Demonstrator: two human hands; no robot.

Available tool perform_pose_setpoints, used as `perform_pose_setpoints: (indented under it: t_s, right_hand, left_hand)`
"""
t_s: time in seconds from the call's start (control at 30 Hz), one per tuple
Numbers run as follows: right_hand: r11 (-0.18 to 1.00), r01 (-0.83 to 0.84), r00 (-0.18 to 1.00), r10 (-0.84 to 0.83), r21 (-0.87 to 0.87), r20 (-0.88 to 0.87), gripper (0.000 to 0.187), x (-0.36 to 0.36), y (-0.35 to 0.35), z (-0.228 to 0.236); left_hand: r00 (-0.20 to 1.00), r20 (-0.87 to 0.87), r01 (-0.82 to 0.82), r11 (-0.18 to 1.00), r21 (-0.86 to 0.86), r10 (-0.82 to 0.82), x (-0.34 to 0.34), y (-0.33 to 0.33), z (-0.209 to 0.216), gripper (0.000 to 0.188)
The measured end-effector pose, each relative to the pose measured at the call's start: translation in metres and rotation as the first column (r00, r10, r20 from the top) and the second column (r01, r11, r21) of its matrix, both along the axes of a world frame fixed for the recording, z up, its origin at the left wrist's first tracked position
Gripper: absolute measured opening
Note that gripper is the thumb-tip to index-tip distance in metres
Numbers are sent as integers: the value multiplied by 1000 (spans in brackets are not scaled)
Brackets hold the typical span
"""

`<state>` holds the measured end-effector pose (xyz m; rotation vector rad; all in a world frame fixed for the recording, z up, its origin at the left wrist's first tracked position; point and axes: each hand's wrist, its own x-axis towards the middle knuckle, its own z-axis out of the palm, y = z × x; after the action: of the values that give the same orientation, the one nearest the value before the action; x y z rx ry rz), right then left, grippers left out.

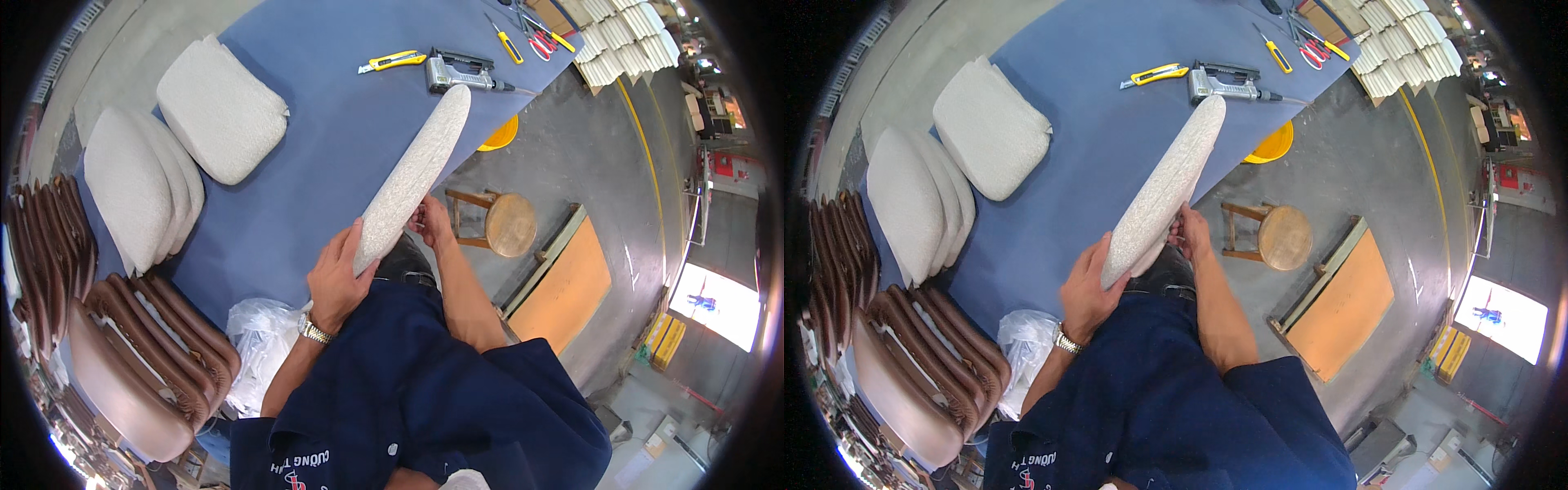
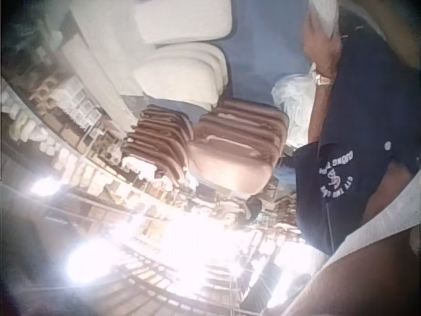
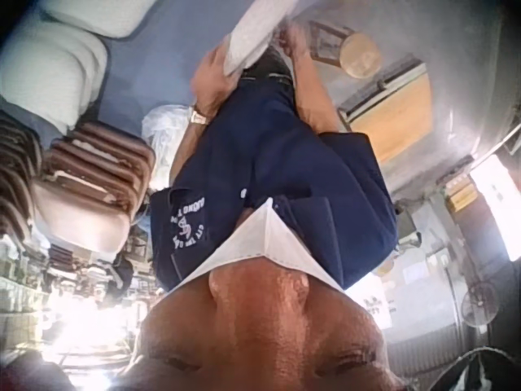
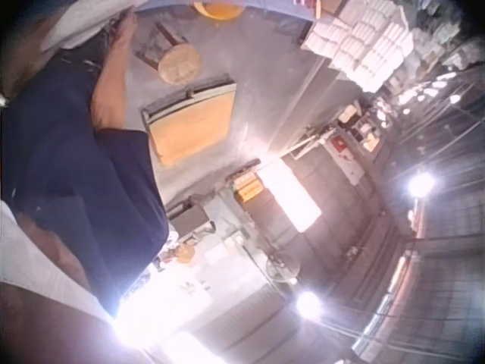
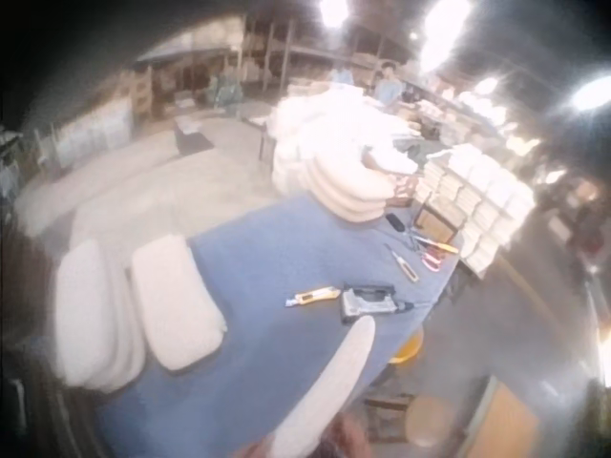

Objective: The person staples fabric onto cushion frames using a pneumatic staple gun, trims excess fabric with a utility knife, and folds edges to secure the cover. The person handles multiple cushion pieces, aligns fabric, and uses tools to fasten and trim the material.

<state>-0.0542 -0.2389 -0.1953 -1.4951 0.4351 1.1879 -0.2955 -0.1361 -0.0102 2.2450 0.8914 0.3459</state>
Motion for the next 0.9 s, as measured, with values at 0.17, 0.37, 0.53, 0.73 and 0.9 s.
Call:
perform_pose_setpoints:
  t_s: [0.17, 0.37, 0.53, 0.73, 0.9]
  right_hand:
    - [974, 190, 878, -226, 126, 422, 10, -12, 0, -12]
    - [795, 458, 873, -486, 397, -33, 24, -29, -1, 2]
    - [855, 490, 872, -478, 169, -107, 50, -24, 25, 47]
    - [731, 599, 799, -575, 328, -176, 42, 23, 8, -13]
    - [691, 564, 749, -659, 451, 73, 23, 75, 7, -39]
  left_hand:
    - [993, -114, 29, 991, -134, -44, 23, 33, 6, 78]
    - [987, -52, 145, 986, -87, -150, 3, 50, 7, 80]
    - [971, -65, 224, 972, -73, -229, 1, 57, -4, 81]
    - [958, -84, 260, 954, -145, -274, 9, 54, -11, 82]
    - [971, 67, 239, 942, -237, -230, -8, 84, -26, 82]
